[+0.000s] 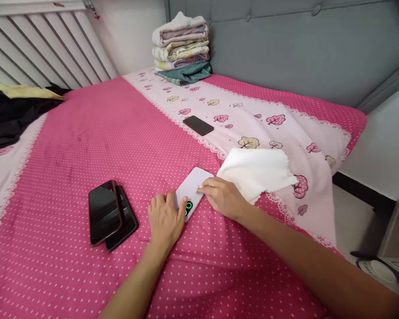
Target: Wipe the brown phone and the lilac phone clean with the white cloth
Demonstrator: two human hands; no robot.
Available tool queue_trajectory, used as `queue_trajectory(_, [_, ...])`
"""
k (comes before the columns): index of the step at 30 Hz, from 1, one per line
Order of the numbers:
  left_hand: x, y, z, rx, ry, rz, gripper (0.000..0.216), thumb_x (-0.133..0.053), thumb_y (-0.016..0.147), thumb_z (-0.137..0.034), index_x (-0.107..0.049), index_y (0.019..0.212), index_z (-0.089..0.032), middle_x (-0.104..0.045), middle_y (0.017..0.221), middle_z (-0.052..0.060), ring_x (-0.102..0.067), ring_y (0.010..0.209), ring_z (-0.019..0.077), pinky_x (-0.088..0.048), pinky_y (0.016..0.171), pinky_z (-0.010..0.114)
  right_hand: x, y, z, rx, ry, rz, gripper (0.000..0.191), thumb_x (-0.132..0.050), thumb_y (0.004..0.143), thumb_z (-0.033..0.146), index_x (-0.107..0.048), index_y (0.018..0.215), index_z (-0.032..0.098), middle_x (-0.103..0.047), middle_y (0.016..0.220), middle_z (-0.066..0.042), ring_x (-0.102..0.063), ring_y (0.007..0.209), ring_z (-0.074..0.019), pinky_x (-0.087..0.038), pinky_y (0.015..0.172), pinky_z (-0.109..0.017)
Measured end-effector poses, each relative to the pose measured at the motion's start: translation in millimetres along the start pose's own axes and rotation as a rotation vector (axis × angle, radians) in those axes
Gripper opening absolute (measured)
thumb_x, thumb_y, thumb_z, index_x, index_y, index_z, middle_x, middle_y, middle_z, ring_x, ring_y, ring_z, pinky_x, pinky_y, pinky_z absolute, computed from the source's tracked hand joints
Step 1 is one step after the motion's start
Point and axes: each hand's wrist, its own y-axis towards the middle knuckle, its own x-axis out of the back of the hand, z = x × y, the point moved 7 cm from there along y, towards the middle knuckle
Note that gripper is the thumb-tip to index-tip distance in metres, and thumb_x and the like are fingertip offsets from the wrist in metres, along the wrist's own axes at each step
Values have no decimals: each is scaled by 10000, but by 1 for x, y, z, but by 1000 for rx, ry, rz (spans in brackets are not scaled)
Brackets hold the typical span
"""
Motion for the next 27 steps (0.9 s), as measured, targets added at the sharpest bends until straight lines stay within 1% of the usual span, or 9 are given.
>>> queue_trajectory(2, [0,0,0,1,-2,0,447,-340,924,-495,-604,1097,-179,-557,875,121,-510,848,297,-393,746,386,0,1,-4,-38,-34,3,305,-475,877,131,-705,1035,255,-661,1023,-33,-583,964,-163,-471,807,-248])
queue_trajectory(5, [-1,-1,1,1,-17,-1,452,-343,923,-501,-597,1112,-178,-554,886,121,-510,860,297,-394,758,390,2,1,-13,-152,-82,-18,309,-454,884,143,-706,1026,253,-661,1026,-35,-592,953,-172,-474,741,-255])
queue_trajectory(8, [-2,-1,1,-7,-28,-10,465,-334,924,-506,-584,1135,-176,-549,887,119,-511,870,296,-396,769,394,5,1,-20,-246,-117,-49,309,-440,891,153,-706,1025,238,-664,1026,-47,-596,948,-184,-469,721,-264])
queue_trajectory(10, [-2,-1,1,-14,-22,-13,482,-344,915,-524,-582,1137,-170,-550,889,122,-512,869,298,-397,767,397,6,1,-21,-265,-122,-56,306,-439,893,158,-704,1029,228,-665,1029,-54,-597,951,-188,-468,723,-263])
queue_trajectory(13, [-2,-1,-1,-21,-2,-11,511,-372,893,-561,-586,1124,-160,-553,890,127,-515,872,305,-397,763,399,5,1,-19,-229,-94,-61,304,-441,893,153,-704,1025,227,-666,1030,-50,-602,949,-180,-472,748,-259])
queue_trajectory(16, [-1,-1,-2,-25,3,-15,516,-388,885,-568,-587,1120,-153,-553,886,129,-516,873,308,-396,760,399,2,1,-13,-149,-55,-54,297,-455,891,151,-703,1028,241,-663,1042,-38,-602,955,-168,-475,779,-253])
queue_trajectory(23, [0,-2,-2,-26,7,-22,526,-398,879,-574,-581,1127,-148,-550,884,128,-517,869,308,-398,752,394,-8,-4,16,41,-86,39,273,-481,877,150,-688,1031,238,-658,1017,-46,-586,939,-165,-468,759,-249])
queue_trajectory(25, [0,-2,-2,-26,12,-21,524,-399,879,-572,-581,1126,-147,-549,884,128,-518,870,310,-399,753,395,-9,-4,19,45,-104,62,265,-474,879,155,-690,1009,238,-656,1021,-46,-587,934,-166,-467,730,-249])
queue_trajectory(27, [0,-2,-2,-26,9,-17,517,-400,880,-567,-584,1122,-148,-550,880,128,-518,869,310,-400,756,397,-8,-3,15,3,-121,71,275,-464,883,158,-688,1016,246,-655,1019,-46,-589,933,-170,-465,699,-251])
